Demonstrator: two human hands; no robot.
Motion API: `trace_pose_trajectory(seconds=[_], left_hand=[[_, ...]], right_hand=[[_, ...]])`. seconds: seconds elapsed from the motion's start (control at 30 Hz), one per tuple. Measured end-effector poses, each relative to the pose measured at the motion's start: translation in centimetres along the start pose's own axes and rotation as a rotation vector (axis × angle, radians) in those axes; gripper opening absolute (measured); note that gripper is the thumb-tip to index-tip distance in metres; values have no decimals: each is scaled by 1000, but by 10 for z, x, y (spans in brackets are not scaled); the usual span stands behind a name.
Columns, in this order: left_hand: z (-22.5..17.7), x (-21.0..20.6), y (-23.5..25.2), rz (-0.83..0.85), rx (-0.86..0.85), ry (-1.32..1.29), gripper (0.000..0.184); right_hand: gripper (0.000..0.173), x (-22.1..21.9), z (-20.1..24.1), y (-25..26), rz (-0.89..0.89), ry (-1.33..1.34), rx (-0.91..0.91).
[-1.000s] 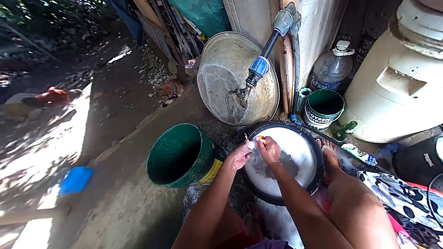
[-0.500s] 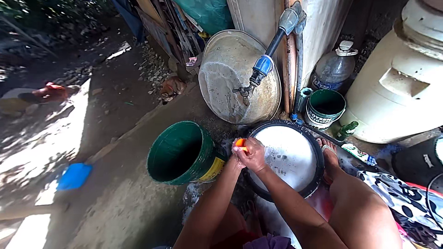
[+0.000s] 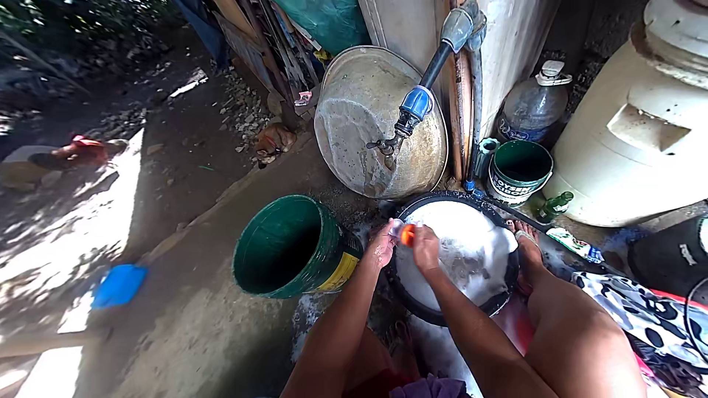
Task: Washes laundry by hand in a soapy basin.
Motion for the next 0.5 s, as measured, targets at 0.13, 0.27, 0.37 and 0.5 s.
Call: trace_pose_trajectory(seconds=[0.13, 0.27, 0.37, 0.5], left_hand=[[-14, -27, -40, 94, 27, -155, 40], [-22, -24, -32, 217, 29, -82, 38], [-15, -19, -35, 139, 13, -85, 25], [-30, -27, -44, 233, -2, -168, 37]], right_hand=[[53, -9, 83, 5, -154, -123, 588], [58, 20, 41, 48, -106, -324, 217], [52, -2, 94, 15, -121, -66, 407], [54, -1, 66, 21, -130, -185, 421]])
Point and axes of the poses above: each hand's wrist, its own y-axis towards the middle knuckle, its own x-axis out of the back of the hand, z = x × y, the point moved 8 cm from there along y, towards the middle knuckle, and after that the axes turned 3 degrees about y, right-handed, at the moved point
